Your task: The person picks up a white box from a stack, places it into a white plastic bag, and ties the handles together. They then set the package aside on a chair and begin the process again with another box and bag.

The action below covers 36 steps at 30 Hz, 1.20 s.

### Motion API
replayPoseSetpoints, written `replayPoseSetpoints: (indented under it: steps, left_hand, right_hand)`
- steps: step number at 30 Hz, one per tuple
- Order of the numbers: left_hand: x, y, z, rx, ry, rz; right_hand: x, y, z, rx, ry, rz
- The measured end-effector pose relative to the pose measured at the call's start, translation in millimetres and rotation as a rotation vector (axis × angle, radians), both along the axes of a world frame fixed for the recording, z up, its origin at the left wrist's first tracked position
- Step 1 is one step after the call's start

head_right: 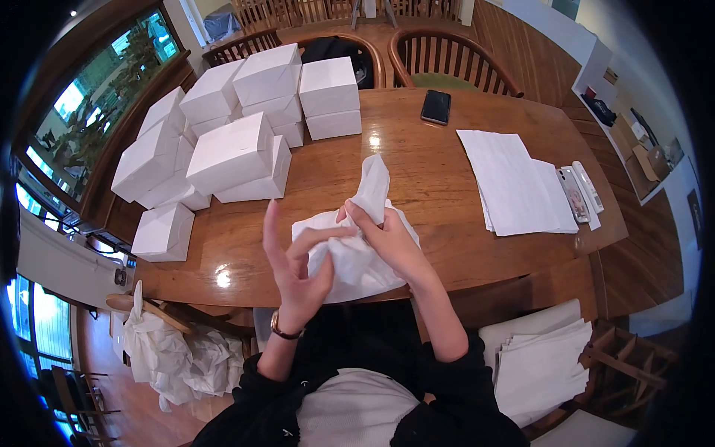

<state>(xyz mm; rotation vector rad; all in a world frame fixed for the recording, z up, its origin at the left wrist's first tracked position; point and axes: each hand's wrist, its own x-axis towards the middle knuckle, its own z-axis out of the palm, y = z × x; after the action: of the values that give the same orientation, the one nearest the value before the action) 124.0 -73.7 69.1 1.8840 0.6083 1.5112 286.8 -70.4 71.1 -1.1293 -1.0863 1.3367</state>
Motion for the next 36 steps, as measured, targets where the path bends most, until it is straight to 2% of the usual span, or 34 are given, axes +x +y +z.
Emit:
replayPoseSetpoints:
  steps: [2, 4, 7, 10, 13, 16, 17, 20, 27, 30, 36]
  left_hand:
    - [-2.9, -9.9, 10.6, 0.022, 0.141, -0.009]
    - [-7.7, -14.4, 17.9, -0.082, 0.334, -0.036]
    - [-14.3, -19.0, 29.9, 0.007, 0.455, -0.047]
    - [-15.3, -14.6, 16.7, 0.098, 0.512, -0.008]
    - [-9.8, -5.4, 11.1, 0.117, 0.502, 0.01]
    - [0.0, -1.0, 25.6, 0.336, 0.557, 0.349]
    - [2.5, 1.9, 24.8, 0.269, 0.458, 0.354]
    - [-4.0, 11.6, 9.2, -0.038, 0.435, 0.15]
    - [-2.8, 16.2, 10.7, -0.018, 0.536, 0.125]
    - [-0.2, 18.5, 14.8, 0.029, 0.568, 0.107]
    - [1.6, 24.9, 10.3, 0.019, 0.537, 0.113]
  right_hand:
    - [-1.8, -4.1, 8.6, -0.058, 0.027, -0.022]
    - [-2.3, -5.0, 11.5, -0.073, 0.037, -0.023]
    - [0.3, -4.1, 6.5, -0.054, 0.03, -0.032]
    - [-2.2, -4.5, 1.9, -0.047, 0.031, -0.081]
    - [-1.0, -5.0, -4.8, 0.001, 0.032, -0.107]
    - [0.4, -7.0, -6.4, 0.046, -0.024, -0.096]
    - [1.3, -8.2, -8.7, 0.088, -0.057, -0.1]
    - [2.4, -16.7, 2.2, 0.177, -0.141, -0.043]
    - [13.6, -16.9, 5.5, 0.475, -0.577, 0.099]
    - [14.8, -19.0, 1.9, 0.568, -0.552, 0.098]
    - [12.1, -26.0, 14.0, 0.506, -0.631, 0.11]
